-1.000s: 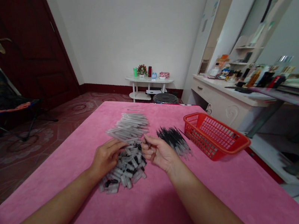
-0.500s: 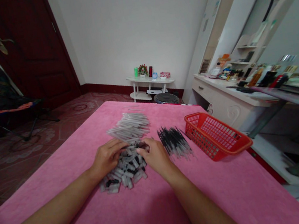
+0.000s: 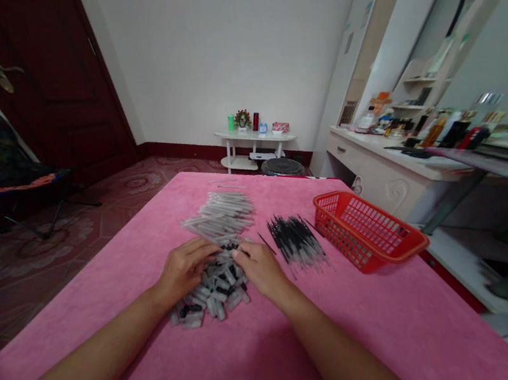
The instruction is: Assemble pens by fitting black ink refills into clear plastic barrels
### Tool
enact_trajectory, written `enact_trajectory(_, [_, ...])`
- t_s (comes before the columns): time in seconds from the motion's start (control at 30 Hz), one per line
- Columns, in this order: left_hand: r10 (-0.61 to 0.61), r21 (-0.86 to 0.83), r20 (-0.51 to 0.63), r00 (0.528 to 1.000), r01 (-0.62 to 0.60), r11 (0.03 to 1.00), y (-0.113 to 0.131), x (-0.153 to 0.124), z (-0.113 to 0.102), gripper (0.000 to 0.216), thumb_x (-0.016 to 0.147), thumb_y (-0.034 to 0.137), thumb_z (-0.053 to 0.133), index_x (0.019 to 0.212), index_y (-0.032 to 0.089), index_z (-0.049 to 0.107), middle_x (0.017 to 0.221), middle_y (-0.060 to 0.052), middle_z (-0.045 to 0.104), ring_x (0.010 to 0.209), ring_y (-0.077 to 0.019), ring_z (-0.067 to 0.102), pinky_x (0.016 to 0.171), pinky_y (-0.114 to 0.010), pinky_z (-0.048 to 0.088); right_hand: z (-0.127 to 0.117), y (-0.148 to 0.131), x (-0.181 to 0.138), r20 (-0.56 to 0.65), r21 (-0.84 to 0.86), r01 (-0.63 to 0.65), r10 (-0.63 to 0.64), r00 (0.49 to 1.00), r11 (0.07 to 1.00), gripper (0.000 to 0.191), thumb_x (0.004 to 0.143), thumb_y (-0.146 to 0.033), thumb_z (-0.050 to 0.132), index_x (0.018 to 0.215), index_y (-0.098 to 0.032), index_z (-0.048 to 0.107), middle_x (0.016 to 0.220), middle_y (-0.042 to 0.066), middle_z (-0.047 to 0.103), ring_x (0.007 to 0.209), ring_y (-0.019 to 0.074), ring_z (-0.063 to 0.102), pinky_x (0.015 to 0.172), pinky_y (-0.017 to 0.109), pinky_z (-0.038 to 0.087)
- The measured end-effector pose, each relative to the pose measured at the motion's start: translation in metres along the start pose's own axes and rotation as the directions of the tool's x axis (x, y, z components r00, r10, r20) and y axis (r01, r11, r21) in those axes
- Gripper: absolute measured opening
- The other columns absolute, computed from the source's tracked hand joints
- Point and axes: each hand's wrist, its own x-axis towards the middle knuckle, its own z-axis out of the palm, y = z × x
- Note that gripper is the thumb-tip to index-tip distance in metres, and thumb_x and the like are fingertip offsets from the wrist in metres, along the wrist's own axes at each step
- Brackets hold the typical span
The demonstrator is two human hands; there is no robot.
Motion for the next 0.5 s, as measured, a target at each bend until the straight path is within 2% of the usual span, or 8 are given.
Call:
enact_trajectory(0.07, [0.009, 0.001, 0.004, 1.000, -0.009, 1.000, 0.001, 0.000, -0.001, 0.025, 0.086, 0.009, 0.046, 0.102, 0.018, 0.064, 0.086, -0.007, 0.065, 0.081, -0.0156, 0.060, 0.073, -0.027, 0.049, 0.002, 0.001, 0.001, 0.059, 0.134, -0.096, 0.089, 0.994, 0.986, 0.031, 0.086, -0.034, 0.044, 0.059, -0.019, 0.049, 0.051, -0.003, 0.048, 0.043, 0.0104, 0.042, 0.045, 0.022, 0.031])
enact_trajectory(0.13, [0.000, -0.011, -0.007, 1.000, 0.000, 1.000, 0.000, 0.000, -0.003, 0.026, 0.085, 0.009, 0.047, 0.102, 0.018, 0.064, 0.088, -0.007, 0.066, 0.082, -0.0159, 0.061, 0.074, -0.028, 0.049, 0.000, 0.001, 0.002, 0.072, 0.173, -0.113, 0.102, 0.992, 0.978, 0.032, 0.086, -0.036, 0.043, 0.061, -0.018, 0.050, 0.051, -0.003, 0.049, 0.041, 0.0102, 0.043, 0.043, 0.022, 0.030])
enact_trajectory(0.2, [-0.055, -0.063, -0.075, 0.996, 0.050, 0.997, -0.002, 0.000, -0.004, 0.026, 0.085, 0.010, 0.047, 0.103, 0.019, 0.063, 0.092, -0.007, 0.066, 0.088, -0.0167, 0.061, 0.079, -0.030, 0.049, -0.004, 0.002, 0.003, 0.027, 0.099, -0.050, 0.047, 0.999, 0.994, 0.033, 0.087, -0.037, 0.043, 0.062, -0.018, 0.051, 0.052, -0.003, 0.050, 0.044, 0.0105, 0.045, 0.046, 0.022, 0.031])
enact_trajectory(0.27, [-0.209, -0.176, -0.199, 0.958, 0.174, 0.969, -0.006, 0.001, -0.005, 0.026, 0.084, 0.013, 0.049, 0.106, 0.019, 0.062, 0.098, -0.007, 0.066, 0.092, -0.0172, 0.061, 0.082, -0.032, 0.049, -0.010, 0.004, 0.003, -0.031, -0.054, 0.019, -0.021, 0.999, 0.998, 0.029, 0.085, -0.035, 0.048, 0.062, -0.018, 0.053, 0.054, -0.002, 0.052, 0.050, 0.0112, 0.047, 0.049, 0.022, 0.031])
enact_trajectory(0.33, [-0.436, -0.367, -0.301, 0.848, 0.319, 0.874, -0.012, 0.004, -0.005, 0.026, 0.083, 0.018, 0.054, 0.107, 0.018, 0.061, 0.099, -0.007, 0.067, 0.091, -0.0173, 0.063, 0.081, -0.032, 0.050, -0.016, 0.008, 0.004, -0.056, -0.199, 0.043, -0.055, 0.997, 0.979, 0.016, 0.078, -0.027, 0.058, 0.064, -0.018, 0.057, 0.058, -0.001, 0.055, 0.056, 0.0123, 0.050, 0.053, 0.022, 0.031])
enact_trajectory(0.4, [-0.641, -0.600, -0.301, 0.706, 0.382, 0.703, -0.017, 0.007, -0.005, 0.025, 0.078, 0.023, 0.062, 0.101, 0.015, 0.062, 0.094, -0.007, 0.068, 0.086, -0.0176, 0.065, 0.080, -0.032, 0.052, -0.019, 0.012, 0.004, -0.039, -0.269, 0.033, -0.045, 0.998, 0.963, 0.003, 0.071, -0.018, 0.062, 0.072, -0.019, 0.064, 0.062, -0.001, 0.060, 0.060, 0.0137, 0.052, 0.055, 0.022, 0.033])
enact_trajectory(0.43, [-0.714, -0.707, -0.267, 0.647, 0.371, 0.602, -0.020, 0.008, -0.005, 0.026, 0.074, 0.025, 0.066, 0.097, 0.014, 0.063, 0.091, -0.006, 0.069, 0.084, -0.0177, 0.065, 0.080, -0.032, 0.052, -0.020, 0.013, 0.004, -0.017, -0.280, 0.036, -0.043, 0.999, 0.959, 0.010, 0.070, -0.015, 0.062, 0.077, -0.020, 0.067, 0.065, 0.000, 0.062, 0.062, 0.0143, 0.054, 0.057, 0.023, 0.034])
enact_trajectory(0.5, [-0.811, -0.866, -0.160, 0.562, 0.315, 0.389, -0.025, 0.010, -0.006, 0.029, 0.067, 0.026, 0.073, 0.090, 0.013, 0.062, 0.087, -0.005, 0.069, 0.083, -0.0171, 0.066, 0.080, -0.031, 0.052, -0.019, 0.013, 0.003, 0.040, -0.293, 0.083, -0.075, 0.996, 0.952, 0.023, 0.068, -0.010, 0.062, 0.087, -0.021, 0.070, 0.074, 0.001, 0.065, 0.068, 0.0159, 0.056, 0.062, 0.024, 0.038])
